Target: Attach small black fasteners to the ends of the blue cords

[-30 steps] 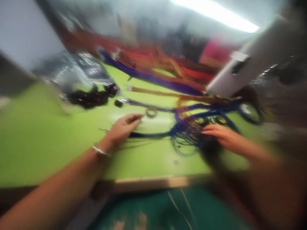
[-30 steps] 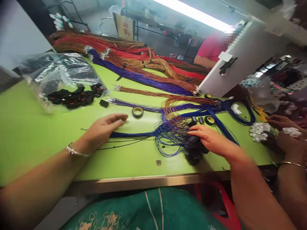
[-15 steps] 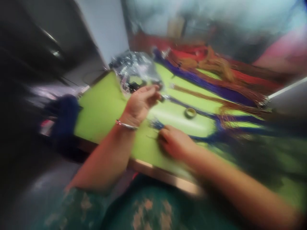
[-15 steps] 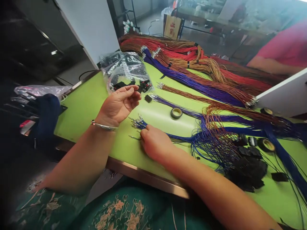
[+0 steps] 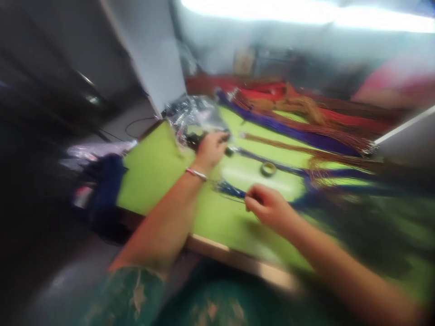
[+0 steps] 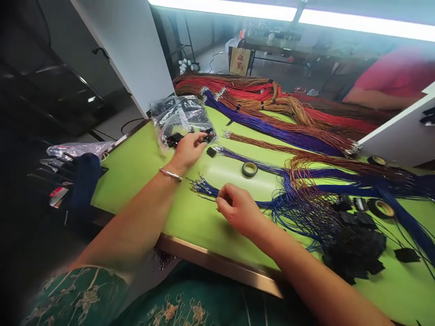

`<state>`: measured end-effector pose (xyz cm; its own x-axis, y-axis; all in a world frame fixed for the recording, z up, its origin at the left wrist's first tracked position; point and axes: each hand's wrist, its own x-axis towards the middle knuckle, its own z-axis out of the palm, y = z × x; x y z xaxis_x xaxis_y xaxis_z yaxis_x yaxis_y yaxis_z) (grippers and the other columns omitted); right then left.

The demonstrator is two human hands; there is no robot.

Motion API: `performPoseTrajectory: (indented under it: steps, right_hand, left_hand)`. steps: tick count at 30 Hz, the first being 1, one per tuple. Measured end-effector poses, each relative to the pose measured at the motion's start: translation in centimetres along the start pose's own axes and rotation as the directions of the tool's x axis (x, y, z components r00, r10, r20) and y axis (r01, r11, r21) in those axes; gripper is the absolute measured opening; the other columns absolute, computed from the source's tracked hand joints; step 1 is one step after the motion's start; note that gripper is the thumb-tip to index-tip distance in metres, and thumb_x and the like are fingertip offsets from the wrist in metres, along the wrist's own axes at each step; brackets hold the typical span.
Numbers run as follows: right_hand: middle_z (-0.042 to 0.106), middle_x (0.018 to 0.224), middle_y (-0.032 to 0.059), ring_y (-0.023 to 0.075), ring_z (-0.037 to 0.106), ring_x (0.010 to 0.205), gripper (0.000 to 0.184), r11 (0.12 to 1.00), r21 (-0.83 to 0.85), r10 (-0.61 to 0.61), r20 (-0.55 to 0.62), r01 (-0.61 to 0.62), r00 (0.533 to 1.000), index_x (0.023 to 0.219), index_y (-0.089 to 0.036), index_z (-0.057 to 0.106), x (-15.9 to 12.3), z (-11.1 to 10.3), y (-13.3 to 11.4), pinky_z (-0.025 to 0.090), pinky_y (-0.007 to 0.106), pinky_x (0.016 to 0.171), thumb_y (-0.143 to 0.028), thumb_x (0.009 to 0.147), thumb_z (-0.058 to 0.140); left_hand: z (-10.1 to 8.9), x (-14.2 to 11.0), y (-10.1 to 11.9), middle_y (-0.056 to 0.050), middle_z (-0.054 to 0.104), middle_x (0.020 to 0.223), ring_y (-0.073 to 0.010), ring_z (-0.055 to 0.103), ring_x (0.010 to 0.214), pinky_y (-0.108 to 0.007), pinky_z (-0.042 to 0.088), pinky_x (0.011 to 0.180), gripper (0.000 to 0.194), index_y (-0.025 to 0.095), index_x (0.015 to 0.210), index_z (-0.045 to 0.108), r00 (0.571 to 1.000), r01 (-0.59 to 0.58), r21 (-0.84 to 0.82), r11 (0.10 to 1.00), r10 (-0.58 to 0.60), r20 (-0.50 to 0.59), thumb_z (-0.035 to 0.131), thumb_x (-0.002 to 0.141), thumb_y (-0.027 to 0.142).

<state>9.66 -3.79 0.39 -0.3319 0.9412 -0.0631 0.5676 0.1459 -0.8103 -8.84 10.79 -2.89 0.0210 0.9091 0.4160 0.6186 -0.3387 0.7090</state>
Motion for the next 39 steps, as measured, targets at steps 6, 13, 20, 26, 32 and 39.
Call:
performPoseTrajectory:
  steps: [6,13,20,26,32,39]
  right_hand:
    - [0.059,0.059,-0.0005,0.0099,0.049,0.054,0.014,0.99,0.141,0.0,-0.161,0.023,0.987,0.071,-0.015,0.059,-0.4,-1.0,0.7,0.038,0.022,0.053,-0.025,0.076,0.05]
    - [0.059,0.055,-0.0011,0.0075,0.044,0.047,0.01,0.941,0.329,0.156,-0.206,-0.082,0.966,0.066,-0.015,0.058,0.1,-2.3,1.2,0.034,0.021,0.047,-0.021,0.071,0.052]
    - [0.039,0.044,-0.0069,0.0066,0.033,0.042,0.019,0.902,0.43,0.199,-0.322,-0.044,0.925,0.065,-0.016,0.057,0.6,-2.8,2.6,0.029,0.021,0.043,-0.034,0.073,0.056]
    - [0.044,0.051,-0.0039,0.0077,0.036,0.051,0.02,0.946,0.321,0.164,-0.364,-0.042,0.917,0.062,-0.014,0.061,0.7,-2.9,2.3,0.031,0.021,0.049,-0.031,0.071,0.057]
    - [0.042,0.05,-0.0041,0.0079,0.035,0.052,0.021,0.97,0.238,0.147,-0.395,-0.054,0.907,0.055,-0.015,0.054,0.8,-3.0,2.1,0.03,0.021,0.05,-0.03,0.069,0.056]
    - [0.044,0.05,-0.004,0.0079,0.036,0.051,0.02,0.983,0.179,0.101,-0.418,-0.027,0.903,0.056,-0.016,0.052,1.0,-2.6,2.5,0.03,0.021,0.051,-0.03,0.07,0.053]
  left_hand:
    - [3.2,0.2,0.0,-0.011,0.06,0.086,-0.0276,0.055,0.094,-0.037,0.039,0.089,0.025,0.015,0.08,0.07,0.99,0.068,0.074,0.995,-0.077,0.12,0.075,0.056,0.022]
    - [-0.1,-2.2,2.2,-0.004,0.065,0.08,-0.0143,0.062,0.07,-0.032,0.048,0.078,0.029,0.014,0.086,0.067,0.858,0.512,-0.594,0.621,-0.347,0.378,0.069,0.058,0.011]
    - [-0.2,-4.8,7.2,-0.01,0.067,0.085,-0.0181,0.065,0.088,-0.028,0.051,0.086,0.009,0.007,0.079,0.067,0.77,0.635,-0.75,0.183,-0.23,0.595,0.063,0.071,0.009]
    - [0.6,-5.5,8.1,-0.005,0.065,0.084,-0.011,0.064,0.076,-0.019,0.052,0.072,0.015,0.011,0.086,0.065,0.679,0.729,-0.67,0.141,-0.272,0.682,0.06,0.075,0.003]
    - [0.9,-6.1,8.4,-0.002,0.056,0.069,-0.004,0.047,0.05,-0.014,0.038,0.043,0.023,0.011,0.1,0.066,0.609,0.79,-0.587,0.178,-0.126,0.783,0.06,0.078,0.014]
    - [1.6,-6.6,8.1,-0.002,0.053,0.07,-0.0047,0.044,0.051,-0.017,0.033,0.043,0.024,0.012,0.096,0.068,0.592,0.792,-0.564,0.232,-0.069,0.803,0.066,0.074,0.022]
